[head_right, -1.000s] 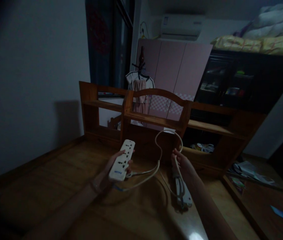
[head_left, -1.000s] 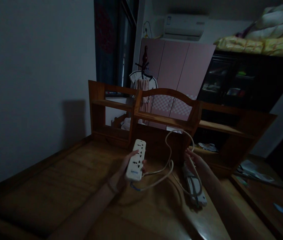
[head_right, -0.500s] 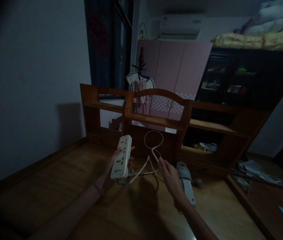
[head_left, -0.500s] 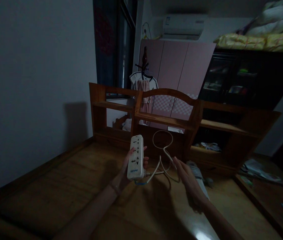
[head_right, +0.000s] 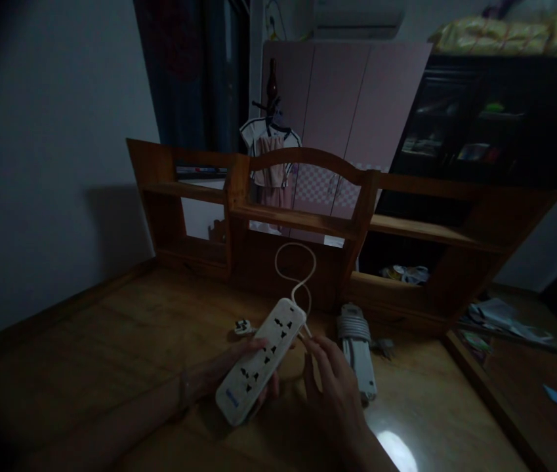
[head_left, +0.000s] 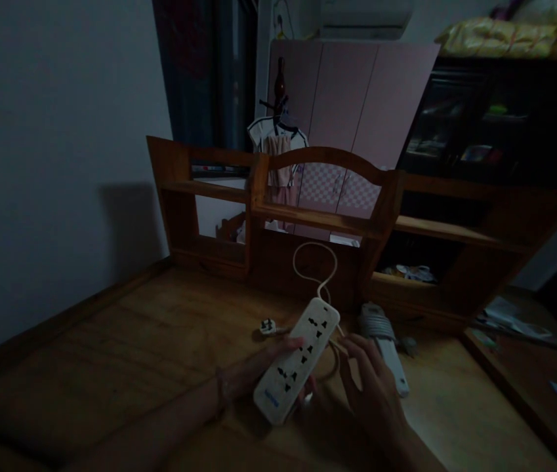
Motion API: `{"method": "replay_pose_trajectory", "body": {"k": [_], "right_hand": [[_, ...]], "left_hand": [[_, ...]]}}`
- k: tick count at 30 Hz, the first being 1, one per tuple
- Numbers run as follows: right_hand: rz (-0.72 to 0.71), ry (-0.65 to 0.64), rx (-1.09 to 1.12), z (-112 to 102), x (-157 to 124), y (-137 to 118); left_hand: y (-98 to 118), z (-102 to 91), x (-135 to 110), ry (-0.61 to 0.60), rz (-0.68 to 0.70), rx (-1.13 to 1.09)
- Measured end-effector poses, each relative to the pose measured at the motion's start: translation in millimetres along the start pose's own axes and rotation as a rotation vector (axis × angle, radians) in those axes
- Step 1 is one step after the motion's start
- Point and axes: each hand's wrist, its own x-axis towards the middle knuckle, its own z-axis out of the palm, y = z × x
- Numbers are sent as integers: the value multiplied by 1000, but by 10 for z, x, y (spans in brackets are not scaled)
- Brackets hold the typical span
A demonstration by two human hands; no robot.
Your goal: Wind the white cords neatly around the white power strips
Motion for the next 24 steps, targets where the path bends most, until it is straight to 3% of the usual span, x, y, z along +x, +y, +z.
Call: {"method": "replay_pose_trajectory", "body": {"k": [4, 11, 16, 24], "right_hand": [[24, -90, 111, -12, -47, -53], [219, -195, 237, 15, -121, -55], [186, -333, 277, 43, -129, -65], [171, -395, 286, 56, -110, -84]], "left_hand": [[13, 93, 0, -36, -78, 32], [-21, 72, 11, -5, -14, 17], [-17, 73, 12, -10, -3, 21], [-21, 79, 0, 17, -11, -23]]}}
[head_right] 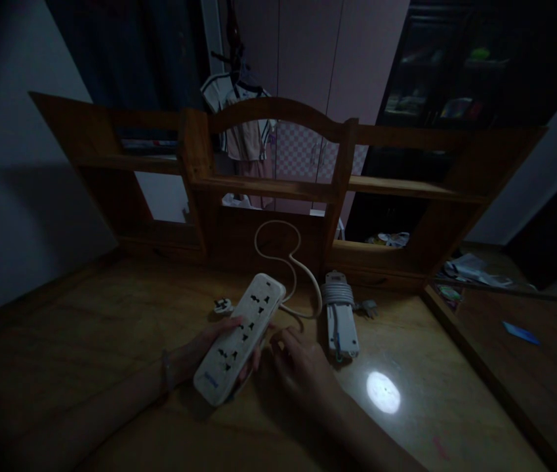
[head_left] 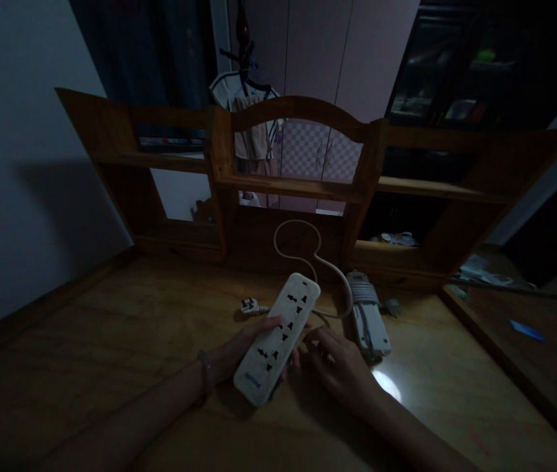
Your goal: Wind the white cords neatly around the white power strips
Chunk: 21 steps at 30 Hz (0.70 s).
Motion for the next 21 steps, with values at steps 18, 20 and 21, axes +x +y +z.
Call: {"method": "replay_pose_trajectory", "body": {"k": [18, 20, 21], "right_hand": [[106, 81, 176, -7, 14, -90], [130, 57, 192, -18, 10, -101], [138, 46, 201, -26, 10, -108]], "left_hand": [[28, 41, -15, 8, -72, -55], [25, 40, -12, 8, -61, -35], [25, 41, -11, 8, -61, -31]]}}
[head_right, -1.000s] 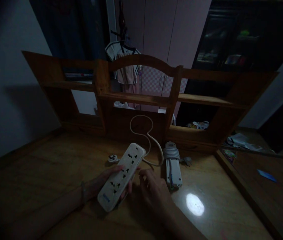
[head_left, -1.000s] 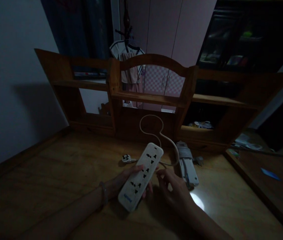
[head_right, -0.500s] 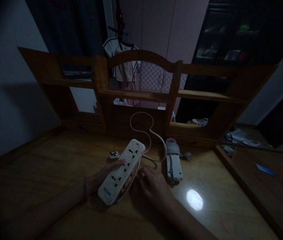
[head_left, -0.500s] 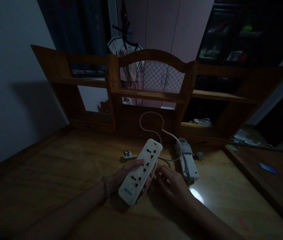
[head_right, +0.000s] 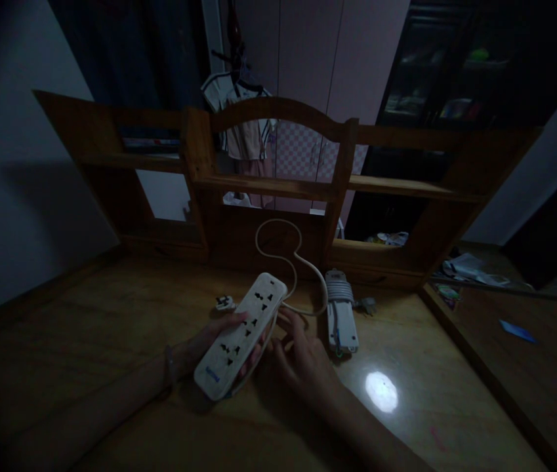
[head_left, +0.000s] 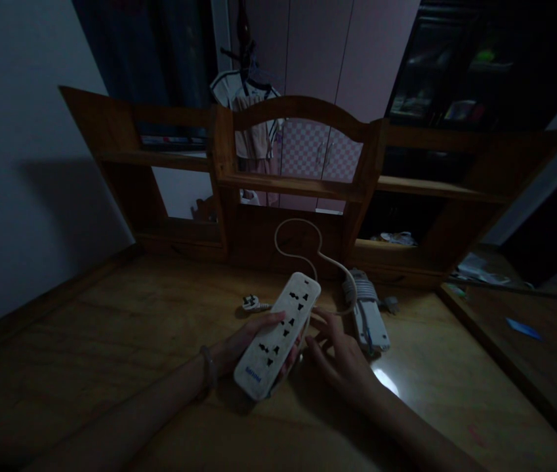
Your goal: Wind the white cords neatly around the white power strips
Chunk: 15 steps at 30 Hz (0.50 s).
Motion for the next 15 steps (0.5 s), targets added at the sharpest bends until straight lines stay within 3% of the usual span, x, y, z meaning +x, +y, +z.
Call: {"method": "replay_pose_trajectory", "body": {"k": [3, 8, 15], "right_hand": [[20, -31, 88, -12, 10, -23], [145, -65, 476, 32, 63, 22], [157, -15, 465, 81, 67, 97]], "left_hand": [[3, 7, -3, -8, -29, -30], [4, 3, -3, -22, -36, -5], [-12, 2, -8, -8, -50, 20]]}}
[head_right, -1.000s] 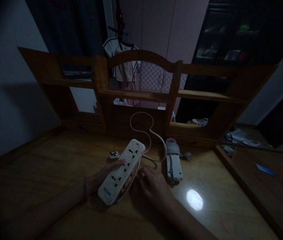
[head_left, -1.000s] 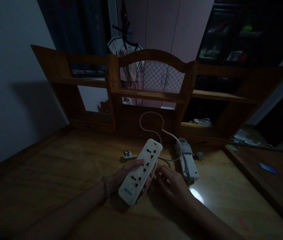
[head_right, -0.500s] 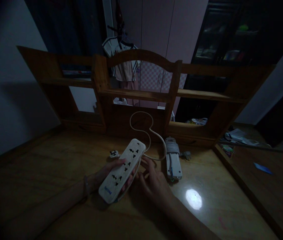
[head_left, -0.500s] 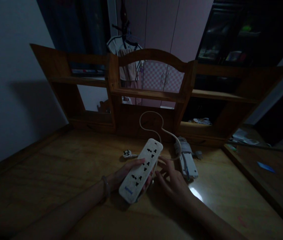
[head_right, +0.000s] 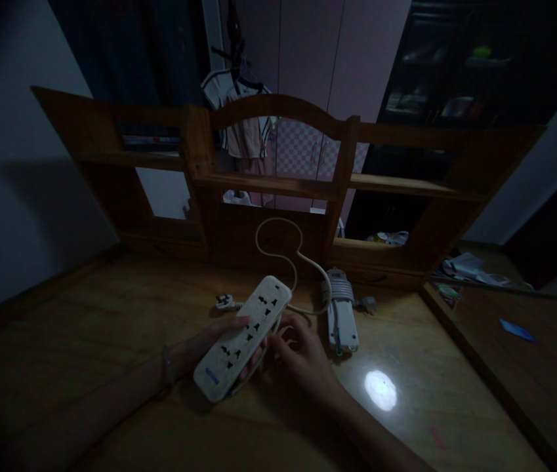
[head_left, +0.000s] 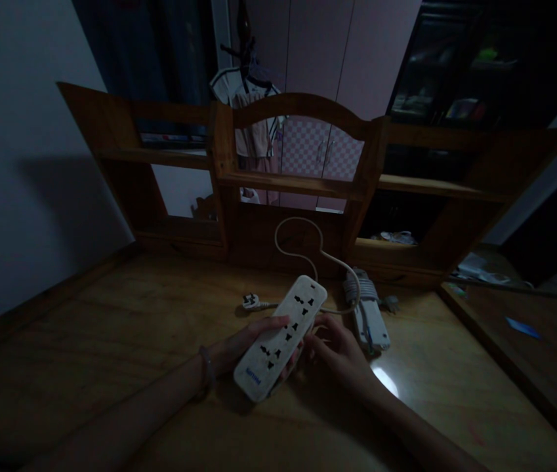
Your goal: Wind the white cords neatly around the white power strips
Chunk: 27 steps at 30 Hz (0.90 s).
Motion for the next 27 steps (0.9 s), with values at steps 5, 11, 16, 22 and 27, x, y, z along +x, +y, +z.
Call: {"method": "replay_pose_trajectory", "body": {"k": [5, 11, 16, 22, 27], "right_hand": [[-2, 4, -54, -6, -10, 23], [0, 0, -13, 0, -10, 40], [-39, 18, -15, 0, -31, -3], [-26, 43, -127, -6, -62, -9], [-46, 49, -185, -3, -59, -9]], "left_hand": [[4, 15, -5, -13, 6, -9], [9, -36, 2, -12, -12, -25], [22, -54, 1, 27, 48, -13], [12, -74, 23, 10, 57, -8], [-6, -99, 30, -13, 47, 25]]}}
